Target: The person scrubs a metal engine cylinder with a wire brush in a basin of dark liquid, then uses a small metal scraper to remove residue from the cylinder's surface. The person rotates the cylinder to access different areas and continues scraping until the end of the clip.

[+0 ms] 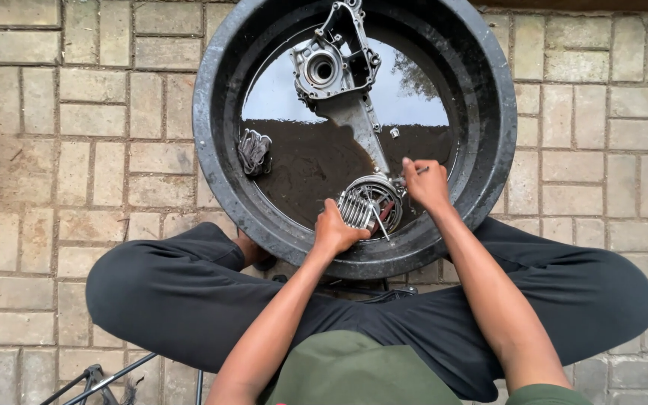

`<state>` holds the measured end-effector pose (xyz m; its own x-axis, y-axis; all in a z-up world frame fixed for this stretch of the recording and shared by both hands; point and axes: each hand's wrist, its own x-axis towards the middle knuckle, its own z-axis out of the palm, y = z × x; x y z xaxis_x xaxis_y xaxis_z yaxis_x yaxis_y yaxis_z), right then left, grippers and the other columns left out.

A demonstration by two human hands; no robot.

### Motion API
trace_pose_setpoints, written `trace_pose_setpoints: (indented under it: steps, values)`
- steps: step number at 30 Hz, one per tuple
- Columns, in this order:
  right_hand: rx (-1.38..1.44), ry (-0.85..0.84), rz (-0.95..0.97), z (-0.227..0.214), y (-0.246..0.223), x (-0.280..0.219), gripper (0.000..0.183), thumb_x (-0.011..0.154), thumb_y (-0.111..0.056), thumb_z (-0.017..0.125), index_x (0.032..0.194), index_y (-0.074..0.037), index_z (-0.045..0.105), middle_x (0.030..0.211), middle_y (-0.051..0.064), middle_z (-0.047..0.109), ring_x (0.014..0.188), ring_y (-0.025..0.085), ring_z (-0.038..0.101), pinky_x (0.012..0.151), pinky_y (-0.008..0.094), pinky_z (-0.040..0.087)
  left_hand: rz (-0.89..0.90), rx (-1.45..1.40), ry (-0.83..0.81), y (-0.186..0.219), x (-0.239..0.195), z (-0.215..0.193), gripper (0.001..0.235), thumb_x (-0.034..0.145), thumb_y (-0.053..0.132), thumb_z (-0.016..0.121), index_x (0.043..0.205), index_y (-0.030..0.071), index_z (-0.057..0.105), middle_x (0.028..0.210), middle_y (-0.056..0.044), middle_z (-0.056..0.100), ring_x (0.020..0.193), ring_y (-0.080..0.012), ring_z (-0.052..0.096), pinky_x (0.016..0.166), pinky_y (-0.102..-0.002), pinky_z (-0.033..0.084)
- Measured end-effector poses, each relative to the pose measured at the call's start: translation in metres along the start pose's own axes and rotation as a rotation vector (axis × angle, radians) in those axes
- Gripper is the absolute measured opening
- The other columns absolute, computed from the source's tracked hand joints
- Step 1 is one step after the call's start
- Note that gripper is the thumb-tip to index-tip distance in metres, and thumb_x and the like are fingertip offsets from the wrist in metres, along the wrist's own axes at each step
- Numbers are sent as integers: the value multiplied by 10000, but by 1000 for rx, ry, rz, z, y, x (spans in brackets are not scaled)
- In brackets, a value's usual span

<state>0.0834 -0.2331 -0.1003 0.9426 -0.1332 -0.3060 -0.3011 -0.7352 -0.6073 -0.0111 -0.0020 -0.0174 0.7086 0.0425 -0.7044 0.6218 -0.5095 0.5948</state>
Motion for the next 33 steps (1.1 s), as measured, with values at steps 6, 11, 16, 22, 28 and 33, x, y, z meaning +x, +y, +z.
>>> trace_pose_setpoints:
  steps: [6, 11, 16, 22, 28, 33]
  values:
    - [666, -286, 13, -2, -78, -44, 505, 1071, -343, 535, 783, 24, 727, 580, 167, 681, 377, 121, 573, 355, 236, 469, 26, -25, 10, 8, -10, -3, 941, 558, 351, 949, 1237, -29, 420, 1233, -360, 617, 1192, -529, 604, 1022, -570, 524]
    - [729, -354, 24, 15, -77, -39, 477, 1069, -317, 558, 786, 32, 719, 567, 166, 665, 362, 113, 554, 323, 222, 448, 17, 6, 7, 8, -10, -3, 936, 548, 373, 942, 1217, -9, 411, 1235, -320, 633, 1189, -494, 622, 1036, -544, 527]
    - [774, -428, 134, 11, -76, -35, 464, 1051, -331, 575, 777, 23, 695, 543, 151, 635, 361, 107, 536, 326, 212, 439, 17, 24, 10, 9, -9, -3, 874, 562, 360, 935, 1171, 15, 412, 1215, -304, 649, 1179, -487, 631, 1033, -540, 532]
    - [795, -473, 219, 26, -65, -27, 419, 1020, -329, 624, 786, 16, 667, 540, 151, 620, 373, 114, 536, 322, 227, 441, -3, 29, 7, 9, -10, 0, 908, 525, 409, 939, 1157, 33, 407, 1201, -280, 661, 1167, -467, 643, 1025, -532, 539]
    - [958, -390, 315, 48, -68, -11, 339, 983, -345, 722, 841, -50, 636, 755, 116, 715, 636, 176, 749, 574, 290, 648, 11, 47, 10, 10, -9, -1, 887, 562, 390, 930, 1175, 20, 405, 1212, -299, 650, 1169, -490, 635, 1025, -537, 539]
    - [1244, -360, 308, 48, -89, -11, 301, 1006, -348, 692, 869, -84, 640, 763, 131, 720, 662, 222, 763, 653, 345, 662, 8, 44, 6, 10, -7, -2, 900, 558, 386, 935, 1184, 19, 404, 1223, -303, 643, 1177, -490, 632, 1032, -534, 537]
